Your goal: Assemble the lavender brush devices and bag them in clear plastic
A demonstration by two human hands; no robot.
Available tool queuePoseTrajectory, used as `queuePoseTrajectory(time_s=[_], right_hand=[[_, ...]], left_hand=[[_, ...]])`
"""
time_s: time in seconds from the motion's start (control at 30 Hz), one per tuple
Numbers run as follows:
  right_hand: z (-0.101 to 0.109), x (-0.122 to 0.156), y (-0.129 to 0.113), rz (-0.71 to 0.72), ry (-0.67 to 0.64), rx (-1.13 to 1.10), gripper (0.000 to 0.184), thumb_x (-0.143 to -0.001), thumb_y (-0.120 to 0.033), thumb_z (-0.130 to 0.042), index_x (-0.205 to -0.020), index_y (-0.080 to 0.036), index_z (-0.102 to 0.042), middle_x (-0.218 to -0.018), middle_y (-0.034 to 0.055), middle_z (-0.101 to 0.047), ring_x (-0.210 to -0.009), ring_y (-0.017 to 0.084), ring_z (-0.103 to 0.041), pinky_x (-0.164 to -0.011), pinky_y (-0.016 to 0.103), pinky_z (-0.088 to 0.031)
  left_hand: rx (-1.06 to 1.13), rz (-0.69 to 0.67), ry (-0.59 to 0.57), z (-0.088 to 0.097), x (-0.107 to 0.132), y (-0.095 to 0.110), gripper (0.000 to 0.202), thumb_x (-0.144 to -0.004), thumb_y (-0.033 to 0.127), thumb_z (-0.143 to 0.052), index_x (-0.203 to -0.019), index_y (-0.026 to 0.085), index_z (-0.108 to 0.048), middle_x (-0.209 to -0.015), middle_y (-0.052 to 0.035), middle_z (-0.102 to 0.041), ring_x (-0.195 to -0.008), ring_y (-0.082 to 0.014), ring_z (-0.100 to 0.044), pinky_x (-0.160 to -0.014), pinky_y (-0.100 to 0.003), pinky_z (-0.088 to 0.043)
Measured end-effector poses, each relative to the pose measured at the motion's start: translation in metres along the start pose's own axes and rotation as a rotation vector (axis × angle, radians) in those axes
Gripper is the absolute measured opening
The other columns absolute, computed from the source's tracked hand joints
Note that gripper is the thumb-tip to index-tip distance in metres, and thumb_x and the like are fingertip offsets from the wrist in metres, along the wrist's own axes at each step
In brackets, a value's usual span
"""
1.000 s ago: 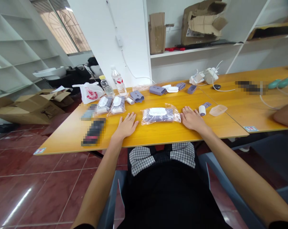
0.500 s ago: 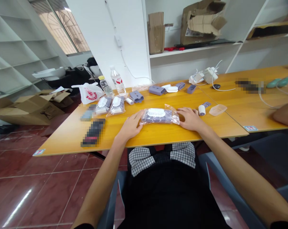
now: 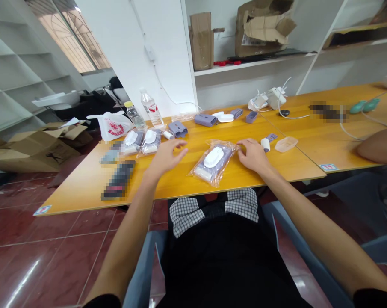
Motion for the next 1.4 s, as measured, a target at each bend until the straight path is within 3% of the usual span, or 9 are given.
queuePoseTrajectory(time_s=[0.1, 0.2, 0.4, 0.57, 0.7, 0.87, 0.97, 1.13, 1.4], right_hand=[[0.013, 0.000, 0.003, -0.035, 0.123, -0.057, 0.033, -0.098, -0.025, -0.049, -0.116, -0.017, -0.076, -0.118, 0.0191, -0.075, -0.118, 0.036, -0.069, -0.108, 0.053, -0.054], [0.014, -0.001, 0.007, -0.062, 0.144, -0.086, 0.029, -0.094, -0.021, -0.052, -0.110, -0.018, -0.076, -0.113, 0.0180, -0.076, -0.109, 0.035, -0.071, -0.104, 0.051, -0.056], [0.013, -0.002, 0.003, -0.048, 0.126, -0.111, 0.024, -0.094, -0.025, -0.054, -0.105, -0.018, -0.074, -0.106, 0.0170, -0.076, -0.104, 0.032, -0.072, -0.100, 0.047, -0.057], [0.012, -0.002, -0.004, -0.002, 0.113, -0.177, 0.024, -0.093, -0.025, -0.055, -0.106, -0.017, -0.074, -0.105, 0.0165, -0.077, -0.101, 0.032, -0.072, -0.099, 0.046, -0.057], [0.008, -0.003, -0.003, -0.004, 0.087, -0.156, 0.027, -0.093, -0.027, -0.055, -0.111, -0.018, -0.073, -0.110, 0.0159, -0.077, -0.108, 0.032, -0.071, -0.103, 0.048, -0.056], [-0.004, -0.002, -0.006, 0.026, -0.019, -0.076, 0.030, -0.095, -0.030, -0.057, -0.118, -0.018, -0.073, -0.117, 0.0171, -0.077, -0.115, 0.035, -0.069, -0.105, 0.052, -0.054], [-0.009, -0.001, -0.008, 0.040, -0.059, -0.034, 0.033, -0.096, -0.032, -0.058, -0.122, -0.019, -0.074, -0.125, 0.0172, -0.076, -0.120, 0.038, -0.067, -0.107, 0.055, -0.051], [-0.012, 0.000, -0.006, 0.048, -0.073, -0.028, 0.037, -0.097, -0.036, -0.059, -0.126, -0.018, -0.074, -0.129, 0.0182, -0.073, -0.124, 0.039, -0.066, -0.108, 0.055, -0.051], [-0.015, 0.000, -0.008, 0.061, -0.109, 0.035, 0.034, -0.099, -0.038, -0.059, -0.122, -0.019, -0.076, -0.126, 0.0170, -0.074, -0.123, 0.039, -0.064, -0.104, 0.054, -0.051]], left_hand=[[-0.173, 0.118, -0.175, -0.021, -0.039, -0.050, 0.083, -0.098, 0.050, -0.065, -0.169, 0.014, -0.040, -0.176, -0.0224, -0.039, -0.163, -0.0415, -0.038, -0.132, -0.058, -0.033], [-0.252, 0.268, -0.292, -0.042, -0.070, -0.093, 0.095, -0.099, 0.059, -0.064, -0.176, 0.023, -0.024, -0.186, -0.0203, -0.009, -0.170, -0.0512, -0.011, -0.130, -0.072, -0.023], [-0.213, 0.363, -0.250, -0.071, -0.105, -0.117, 0.078, -0.105, 0.058, -0.051, -0.174, 0.026, -0.034, -0.186, -0.0161, -0.014, -0.169, -0.0509, -0.013, -0.129, -0.076, -0.023], [-0.141, 0.239, -0.275, -0.093, -0.116, -0.072, 0.069, -0.111, 0.054, -0.042, -0.173, 0.025, -0.036, -0.186, -0.0125, -0.015, -0.171, -0.0423, -0.015, -0.135, -0.069, -0.017], [-0.082, 0.169, -0.208, -0.077, -0.103, -0.011, 0.067, -0.113, 0.058, -0.035, -0.175, 0.033, -0.029, -0.187, -0.0055, -0.011, -0.173, -0.0423, -0.003, -0.134, -0.075, -0.009], [0.000, -0.270, -0.263, -0.060, -0.009, 0.109, 0.069, -0.111, 0.065, -0.041, -0.173, 0.037, -0.032, -0.185, -0.0030, -0.025, -0.171, -0.0390, -0.021, -0.136, -0.064, -0.026], [-0.126, -0.350, -0.375, -0.074, 0.051, 0.136, 0.065, -0.102, 0.068, -0.062, -0.159, 0.037, -0.058, -0.180, -0.0034, -0.037, -0.169, -0.0494, -0.016, -0.129, -0.077, -0.031], [-0.244, -0.184, -0.271, -0.063, 0.077, 0.105, 0.059, -0.099, 0.068, -0.067, -0.145, 0.031, -0.072, -0.176, -0.0072, -0.043, -0.168, -0.0519, -0.015, -0.120, -0.075, -0.046], [-0.392, 0.166, -0.185, -0.033, 0.056, 0.016, 0.053, -0.109, 0.059, -0.049, -0.141, 0.026, -0.074, -0.176, -0.0087, -0.042, -0.163, -0.0565, -0.022, -0.119, -0.080, -0.043]])
Point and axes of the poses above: each hand's wrist, its own x-axis away from the middle knuckle, its own z-axis out of the back of the hand, y = z × x, the point moved 10 cm from there along -x, towards the middle knuckle
